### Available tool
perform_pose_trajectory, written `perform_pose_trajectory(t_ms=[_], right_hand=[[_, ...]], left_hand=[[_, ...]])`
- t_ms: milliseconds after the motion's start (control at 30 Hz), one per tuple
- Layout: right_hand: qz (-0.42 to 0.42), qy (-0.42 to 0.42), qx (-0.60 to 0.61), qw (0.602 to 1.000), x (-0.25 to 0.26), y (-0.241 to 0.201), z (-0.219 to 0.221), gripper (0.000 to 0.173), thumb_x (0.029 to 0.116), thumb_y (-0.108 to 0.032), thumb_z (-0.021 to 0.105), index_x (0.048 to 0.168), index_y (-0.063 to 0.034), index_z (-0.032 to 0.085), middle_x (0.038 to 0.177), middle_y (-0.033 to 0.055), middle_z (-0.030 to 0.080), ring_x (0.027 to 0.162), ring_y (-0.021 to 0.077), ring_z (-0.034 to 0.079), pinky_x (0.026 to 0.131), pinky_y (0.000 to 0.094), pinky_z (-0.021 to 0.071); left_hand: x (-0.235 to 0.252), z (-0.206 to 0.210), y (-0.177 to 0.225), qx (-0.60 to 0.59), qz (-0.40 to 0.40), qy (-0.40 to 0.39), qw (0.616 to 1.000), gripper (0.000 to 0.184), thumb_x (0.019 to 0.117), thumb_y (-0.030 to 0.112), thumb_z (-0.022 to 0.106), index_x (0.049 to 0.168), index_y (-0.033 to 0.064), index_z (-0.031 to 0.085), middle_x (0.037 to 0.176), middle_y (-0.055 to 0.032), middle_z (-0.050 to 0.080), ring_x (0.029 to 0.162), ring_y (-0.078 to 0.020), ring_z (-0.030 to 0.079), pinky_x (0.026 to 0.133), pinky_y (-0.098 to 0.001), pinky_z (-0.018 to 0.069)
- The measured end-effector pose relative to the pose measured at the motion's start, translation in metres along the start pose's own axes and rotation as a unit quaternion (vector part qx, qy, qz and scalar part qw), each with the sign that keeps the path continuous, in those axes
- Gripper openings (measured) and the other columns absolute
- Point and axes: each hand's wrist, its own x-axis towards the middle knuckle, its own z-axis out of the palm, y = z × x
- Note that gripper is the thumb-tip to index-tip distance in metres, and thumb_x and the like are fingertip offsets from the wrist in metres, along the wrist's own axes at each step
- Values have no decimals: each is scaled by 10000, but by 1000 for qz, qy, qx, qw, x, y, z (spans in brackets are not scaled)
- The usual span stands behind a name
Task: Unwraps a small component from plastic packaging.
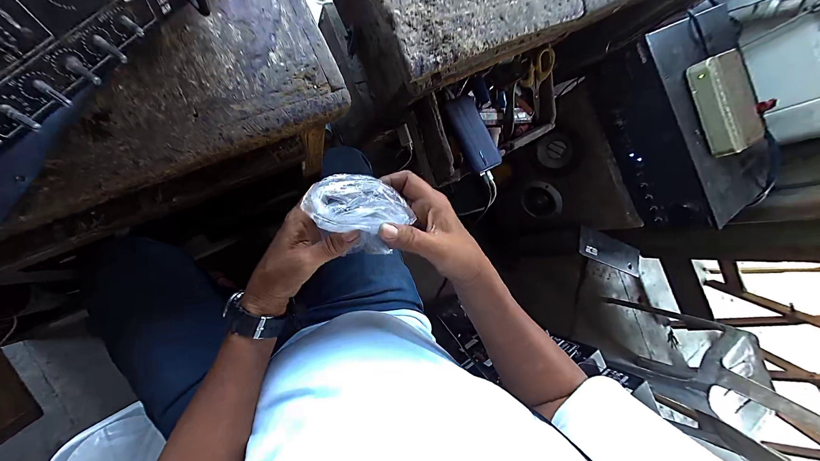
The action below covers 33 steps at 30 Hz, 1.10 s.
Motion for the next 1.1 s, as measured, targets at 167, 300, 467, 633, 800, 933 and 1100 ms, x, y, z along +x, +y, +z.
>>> perform_pose_trajectory(t_ms=[167, 300, 467, 633, 800, 933, 1100], right_hand=[[104, 35, 100, 989, 3, 3, 10, 305, 1083, -382, 447, 1210, -130, 565, 715, 2, 526, 481, 39, 409, 426, 177, 345], [94, 76, 72, 990, 6, 0, 13, 163, 994, -68, 603, 1149, -17, 609, 799, 60, 630, 521, 30, 464, 449, 165, 373], [9, 85, -96, 992, 15, -4, 0, 123, 939, -61, 703, 1005, 16, 634, 752, 48, 642, 610, 75, 585, 580, 233, 521], [65, -25, -179, 981, 21, -14, -11, 371, 920, -227, 741, 1183, 8, 624, 947, 96, 721, 800, 146, 702, 729, 340, 620], [107, -111, -158, 975, 22, -9, -8, 188, 982, -171, 664, 1017, 1, 732, 871, 49, 744, 785, 82, 706, 743, 302, 610], [123, -79, 3, 989, 21, -4, -12, 174, 862, -7, 728, 1026, 31, 681, 913, 93, 728, 815, 124, 700, 766, 314, 608], [77, -121, 138, 980, 17, -1, -23, 156, 851, -112, 782, 925, -67, 652, 848, 38, 694, 776, 89, 669, 717, 275, 572]], left_hand=[[8, 8, 8, -5, 30, -10, 999, 584, 960, 6, 661, 1496, 115, 455, 1373, -40, 601, 1231, -138, 608, 1030, -286, 538], [9, 1, 10, 127, 53, -11, 990, 566, 907, -40, 681, 1423, 60, 470, 1284, -47, 630, 1162, -112, 633, 994, -263, 548], [3, -8, 7, 190, 30, -27, 981, 380, 914, 71, 694, 1277, 50, 582, 1103, -22, 687, 985, -48, 673, 859, -199, 572], [1, -11, 5, 170, 55, -52, 982, 310, 904, 33, 674, 1207, 19, 609, 1018, -43, 696, 890, -65, 679, 787, -202, 579], [14, -6, 7, 202, -1, -69, 977, 495, 841, 75, 729, 1290, 58, 520, 1062, -34, 692, 918, -82, 689, 790, -260, 603], [20, -16, -2, 245, -4, -85, 966, 331, 853, 156, 743, 1149, 69, 620, 968, 4, 702, 892, -47, 676, 805, -249, 588], [16, -24, -9, 233, -11, -85, 969, 179, 884, 201, 739, 1025, 106, 684, 861, 35, 693, 761, -37, 651, 673, -229, 562]])
